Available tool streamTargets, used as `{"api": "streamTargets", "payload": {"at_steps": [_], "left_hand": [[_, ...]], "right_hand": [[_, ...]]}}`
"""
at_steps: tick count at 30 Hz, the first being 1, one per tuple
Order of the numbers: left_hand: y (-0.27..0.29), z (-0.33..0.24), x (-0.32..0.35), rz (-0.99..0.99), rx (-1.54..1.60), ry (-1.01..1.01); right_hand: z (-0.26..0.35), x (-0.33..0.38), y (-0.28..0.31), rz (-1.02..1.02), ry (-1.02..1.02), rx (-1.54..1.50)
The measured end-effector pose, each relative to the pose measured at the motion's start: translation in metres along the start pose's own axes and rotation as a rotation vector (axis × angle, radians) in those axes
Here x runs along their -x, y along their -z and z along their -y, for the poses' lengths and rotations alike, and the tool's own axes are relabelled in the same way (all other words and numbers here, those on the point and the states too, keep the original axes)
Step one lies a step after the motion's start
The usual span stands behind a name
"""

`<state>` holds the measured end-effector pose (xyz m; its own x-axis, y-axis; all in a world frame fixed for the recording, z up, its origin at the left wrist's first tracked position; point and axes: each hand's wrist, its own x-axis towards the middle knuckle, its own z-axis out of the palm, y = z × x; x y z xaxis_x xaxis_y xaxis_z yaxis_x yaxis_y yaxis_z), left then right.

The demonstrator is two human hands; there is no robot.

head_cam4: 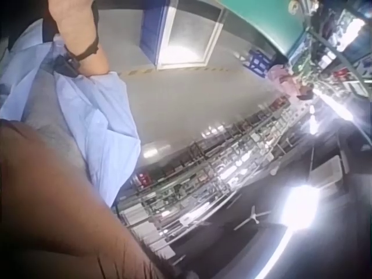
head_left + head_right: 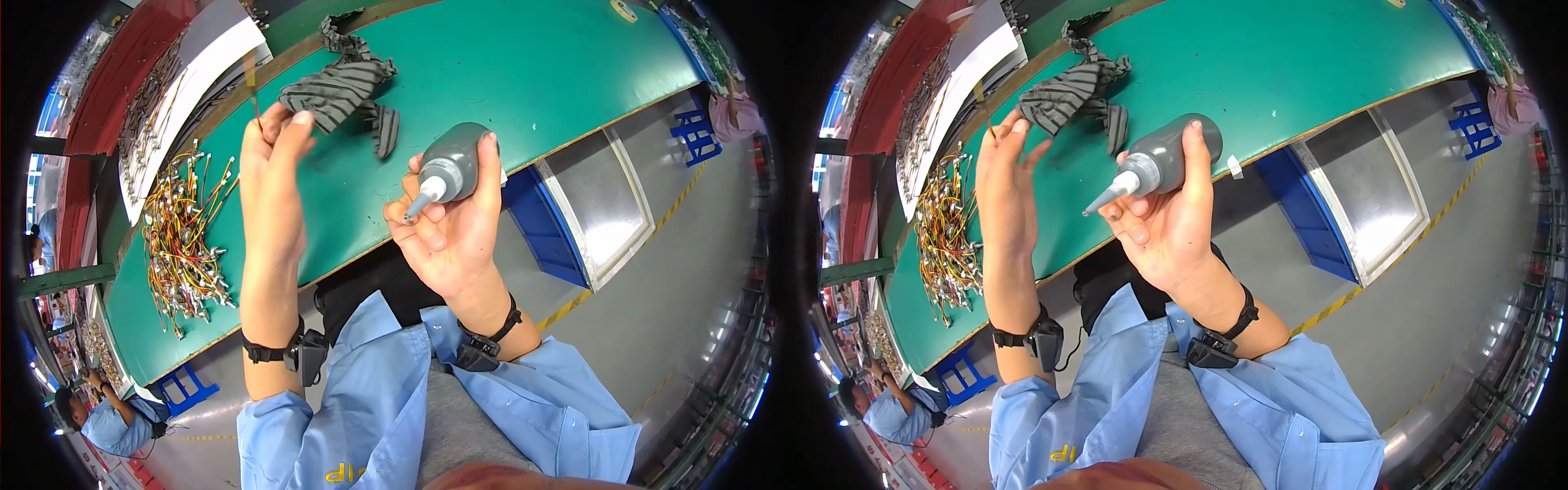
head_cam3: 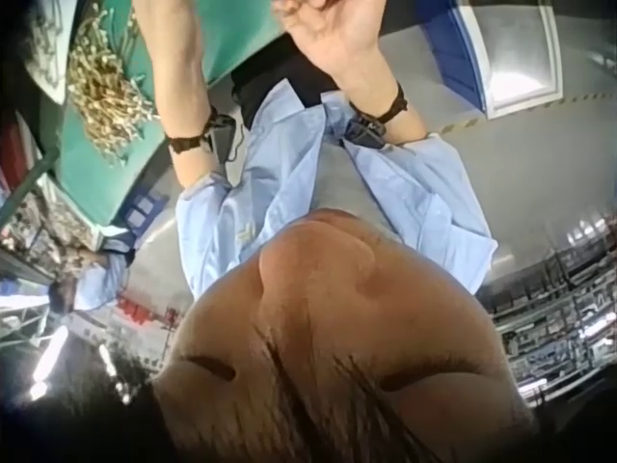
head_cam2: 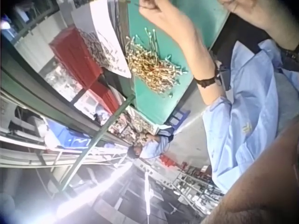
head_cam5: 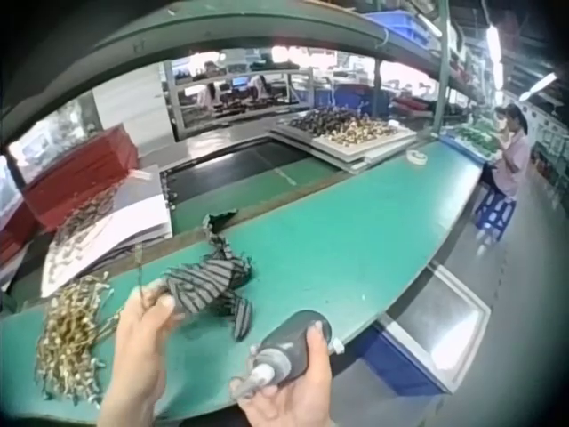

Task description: The person picks up a potentiometer from a pile, applies glue to its wire connections using a squeeze bottle, and places it onto a white board. This process is repeated for another potentiometer, including wiping the bottle tip with a cloth between applications.

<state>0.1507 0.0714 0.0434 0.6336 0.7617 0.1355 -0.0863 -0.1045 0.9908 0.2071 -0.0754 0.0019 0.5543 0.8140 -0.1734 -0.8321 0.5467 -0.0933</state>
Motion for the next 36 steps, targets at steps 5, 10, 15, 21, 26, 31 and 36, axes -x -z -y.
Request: {"api": "streamTargets", "payload": {"at_steps": [5,10,15,21,26,31,36], "left_hand": [[0.040,0.020,0.002,-0.063,-0.222,-0.107],[0.021,0.009,0.050,0.224,0.280,0.289],[0.010,0.016,0.082,0.347,0.035,0.407],[0.016,0.027,0.093,0.441,0.561,0.589],[0.022,0.035,0.107,0.539,0.864,0.572],[0.023,0.039,0.117,0.560,0.773,0.358],[0.022,0.035,0.126,0.440,0.662,0.145]], "right_hand": [[-0.001,-0.001,0.001,-0.025,0.029,0.024],[-0.007,0.001,-0.005,-0.006,0.189,0.219],[-0.015,0.000,-0.026,0.013,0.272,0.248],[-0.005,0.001,-0.026,0.153,0.241,0.333],[0.000,-0.004,-0.027,0.228,0.153,0.319],[0.001,-0.011,-0.025,0.275,0.103,0.274],[-0.003,-0.016,-0.026,0.168,0.067,0.212]]}}
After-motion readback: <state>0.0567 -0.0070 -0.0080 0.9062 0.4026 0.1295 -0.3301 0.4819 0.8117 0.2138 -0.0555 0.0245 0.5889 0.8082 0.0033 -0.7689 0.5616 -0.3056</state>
